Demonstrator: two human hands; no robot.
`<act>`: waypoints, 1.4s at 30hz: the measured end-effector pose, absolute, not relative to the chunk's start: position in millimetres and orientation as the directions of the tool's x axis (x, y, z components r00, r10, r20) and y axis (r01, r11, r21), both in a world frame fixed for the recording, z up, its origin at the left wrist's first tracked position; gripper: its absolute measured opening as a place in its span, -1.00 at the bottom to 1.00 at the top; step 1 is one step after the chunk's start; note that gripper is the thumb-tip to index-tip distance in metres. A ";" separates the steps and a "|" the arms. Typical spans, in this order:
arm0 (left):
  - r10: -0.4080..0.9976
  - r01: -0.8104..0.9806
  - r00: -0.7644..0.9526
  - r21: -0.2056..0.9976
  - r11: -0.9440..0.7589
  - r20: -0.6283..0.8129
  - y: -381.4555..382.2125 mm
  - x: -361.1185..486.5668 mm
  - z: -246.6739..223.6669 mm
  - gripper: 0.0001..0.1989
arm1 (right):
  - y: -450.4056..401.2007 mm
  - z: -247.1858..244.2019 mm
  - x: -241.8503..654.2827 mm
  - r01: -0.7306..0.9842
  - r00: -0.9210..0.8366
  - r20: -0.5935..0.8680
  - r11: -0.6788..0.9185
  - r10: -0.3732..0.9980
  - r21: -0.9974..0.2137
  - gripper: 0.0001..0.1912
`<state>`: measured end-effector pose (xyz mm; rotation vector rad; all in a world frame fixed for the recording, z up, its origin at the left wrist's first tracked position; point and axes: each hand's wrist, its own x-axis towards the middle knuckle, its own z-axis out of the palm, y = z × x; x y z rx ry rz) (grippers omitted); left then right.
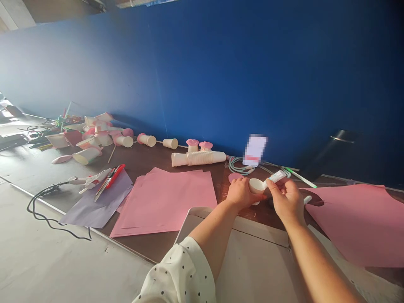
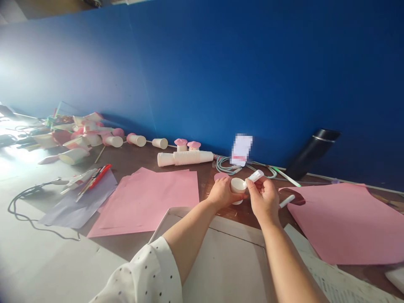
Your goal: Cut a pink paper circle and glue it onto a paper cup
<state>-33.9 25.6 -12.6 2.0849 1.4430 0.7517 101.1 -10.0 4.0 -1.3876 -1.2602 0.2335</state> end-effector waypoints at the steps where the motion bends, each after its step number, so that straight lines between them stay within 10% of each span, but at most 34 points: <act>1: 0.942 0.673 0.291 0.664 -0.326 0.168 25.5 -34.0 -12.5 -0.39 | -8.7 2.1 101.5 0.532 0.399 0.525 0.277 0.751 -0.800 -0.64; 42: 0.930 0.684 0.313 0.633 -0.362 0.194 19.7 -32.8 -11.3 -0.46 | -5.9 6.3 96.6 0.808 0.249 0.556 0.146 0.793 -0.570 -0.61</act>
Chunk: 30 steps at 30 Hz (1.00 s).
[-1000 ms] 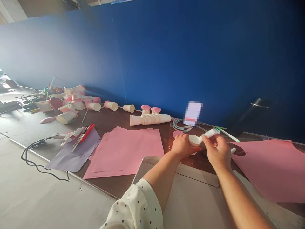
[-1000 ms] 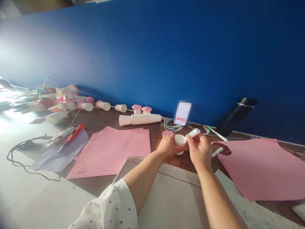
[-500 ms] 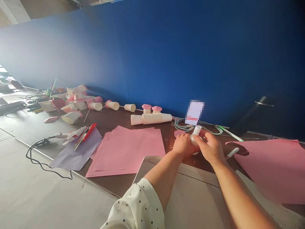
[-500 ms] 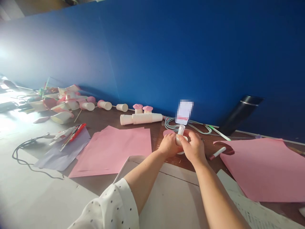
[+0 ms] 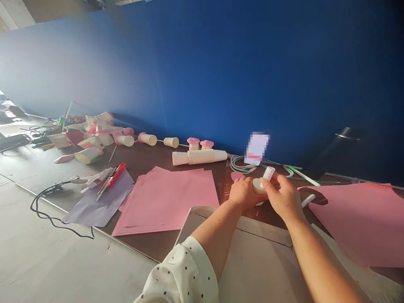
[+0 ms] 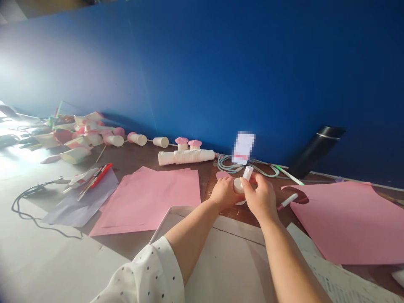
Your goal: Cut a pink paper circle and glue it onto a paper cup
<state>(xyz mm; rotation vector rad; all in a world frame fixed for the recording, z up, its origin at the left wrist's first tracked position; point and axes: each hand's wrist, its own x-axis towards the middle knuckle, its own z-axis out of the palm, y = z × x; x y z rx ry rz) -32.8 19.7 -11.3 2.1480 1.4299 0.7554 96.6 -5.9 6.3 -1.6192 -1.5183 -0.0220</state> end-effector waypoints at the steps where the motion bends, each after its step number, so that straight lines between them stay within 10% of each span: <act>1: 0.930 0.684 0.312 0.633 -0.361 0.194 19.8 -32.8 -11.5 -0.46 | -7.1 7.1 96.0 0.790 0.244 0.534 0.154 0.809 -0.593 -0.60; 30: 0.928 0.672 0.313 0.643 -0.367 0.202 20.1 -31.0 -12.7 -0.27 | -6.3 2.7 99.0 0.458 0.467 0.441 0.217 0.766 -0.862 -0.59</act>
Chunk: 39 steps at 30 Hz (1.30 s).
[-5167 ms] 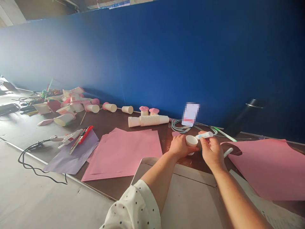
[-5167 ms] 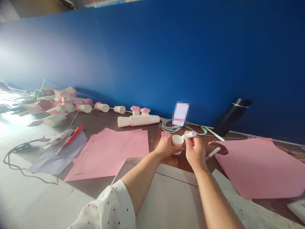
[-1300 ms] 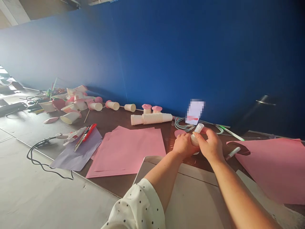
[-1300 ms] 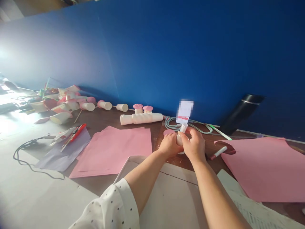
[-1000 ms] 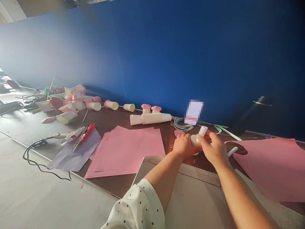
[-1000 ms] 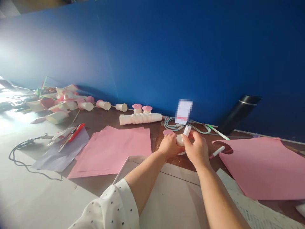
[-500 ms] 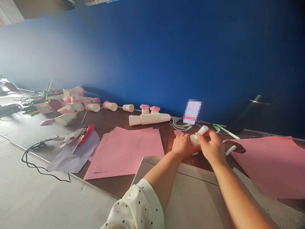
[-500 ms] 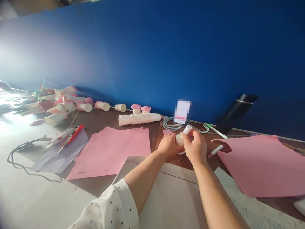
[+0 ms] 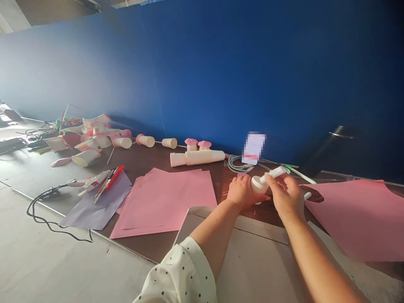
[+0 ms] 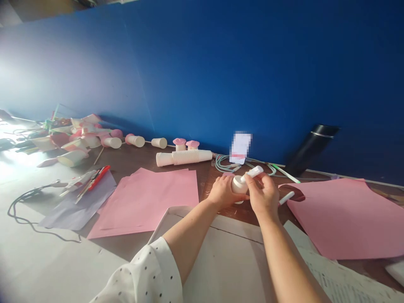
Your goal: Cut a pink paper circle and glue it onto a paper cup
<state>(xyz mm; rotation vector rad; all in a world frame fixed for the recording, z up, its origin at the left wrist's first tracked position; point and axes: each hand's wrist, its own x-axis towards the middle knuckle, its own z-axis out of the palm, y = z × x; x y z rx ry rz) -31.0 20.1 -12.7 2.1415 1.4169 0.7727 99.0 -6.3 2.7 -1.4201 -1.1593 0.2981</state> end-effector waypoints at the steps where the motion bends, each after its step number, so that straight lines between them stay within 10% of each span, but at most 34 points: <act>1: 0.923 0.667 0.323 0.642 -0.379 0.210 20.4 -31.1 -12.7 -0.26 | -5.9 2.9 99.9 0.370 0.499 0.422 0.254 0.757 -0.894 -0.59; 9: 0.899 0.534 0.380 0.742 -0.406 0.218 19.7 -32.3 -8.1 -0.21 | -4.0 3.3 104.2 0.041 0.598 0.258 0.293 0.759 -0.955 -0.67; 39: 0.955 0.411 0.278 0.886 -0.216 0.104 15.4 -38.4 -0.9 -0.33 | -14.0 11.0 96.2 0.241 0.494 0.375 0.291 0.784 -0.926 -0.61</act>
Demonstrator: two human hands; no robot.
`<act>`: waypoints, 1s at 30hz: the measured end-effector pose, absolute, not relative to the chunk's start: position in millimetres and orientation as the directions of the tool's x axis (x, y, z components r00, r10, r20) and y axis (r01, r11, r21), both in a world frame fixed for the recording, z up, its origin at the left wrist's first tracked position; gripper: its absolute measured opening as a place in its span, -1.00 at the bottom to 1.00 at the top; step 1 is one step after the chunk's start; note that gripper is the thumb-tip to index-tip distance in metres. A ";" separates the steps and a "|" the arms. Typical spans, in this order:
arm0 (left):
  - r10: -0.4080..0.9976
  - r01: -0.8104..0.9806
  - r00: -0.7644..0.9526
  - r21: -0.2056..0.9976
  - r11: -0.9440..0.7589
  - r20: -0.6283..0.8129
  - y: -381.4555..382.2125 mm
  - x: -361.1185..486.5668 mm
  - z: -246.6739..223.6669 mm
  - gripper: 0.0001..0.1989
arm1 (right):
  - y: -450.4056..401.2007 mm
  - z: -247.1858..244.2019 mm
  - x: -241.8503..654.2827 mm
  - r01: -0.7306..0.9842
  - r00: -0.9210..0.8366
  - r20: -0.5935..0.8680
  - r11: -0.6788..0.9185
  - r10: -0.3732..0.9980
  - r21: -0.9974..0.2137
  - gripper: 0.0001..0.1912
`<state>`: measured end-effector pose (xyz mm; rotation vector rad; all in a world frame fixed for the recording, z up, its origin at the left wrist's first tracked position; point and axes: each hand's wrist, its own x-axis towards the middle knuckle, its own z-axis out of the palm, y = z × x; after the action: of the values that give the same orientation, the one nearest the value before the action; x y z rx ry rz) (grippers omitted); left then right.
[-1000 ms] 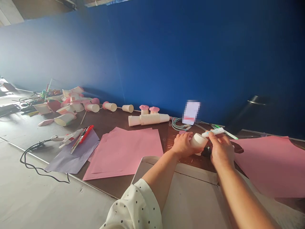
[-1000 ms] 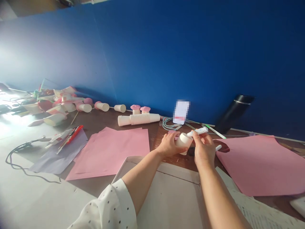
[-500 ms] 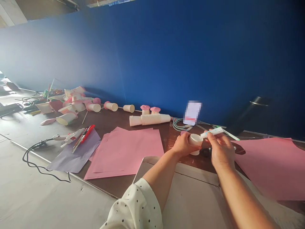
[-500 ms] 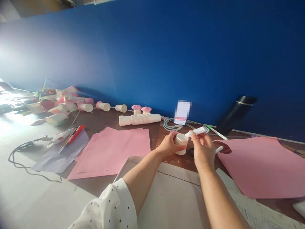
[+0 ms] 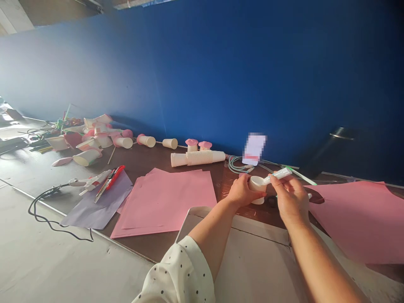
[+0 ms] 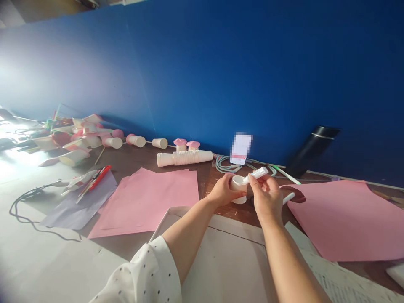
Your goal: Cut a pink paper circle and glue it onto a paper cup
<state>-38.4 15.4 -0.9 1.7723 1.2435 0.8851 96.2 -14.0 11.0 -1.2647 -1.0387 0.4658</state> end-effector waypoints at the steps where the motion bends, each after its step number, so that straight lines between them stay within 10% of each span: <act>1: 0.955 0.413 0.279 0.885 -0.216 0.103 15.6 -38.2 -1.0 -0.33 | -13.7 10.7 96.4 0.261 0.480 0.385 0.291 0.788 -0.921 -0.62; 30: 0.933 0.501 0.322 0.808 -0.311 0.160 18.7 -37.3 -6.9 -0.32 | -15.4 11.6 98.9 0.503 0.387 0.410 0.184 0.826 -0.845 -0.60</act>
<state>-37.3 18.7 -6.9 1.9370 1.2627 0.8483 98.9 -15.4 11.6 -1.4699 -1.2621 0.3447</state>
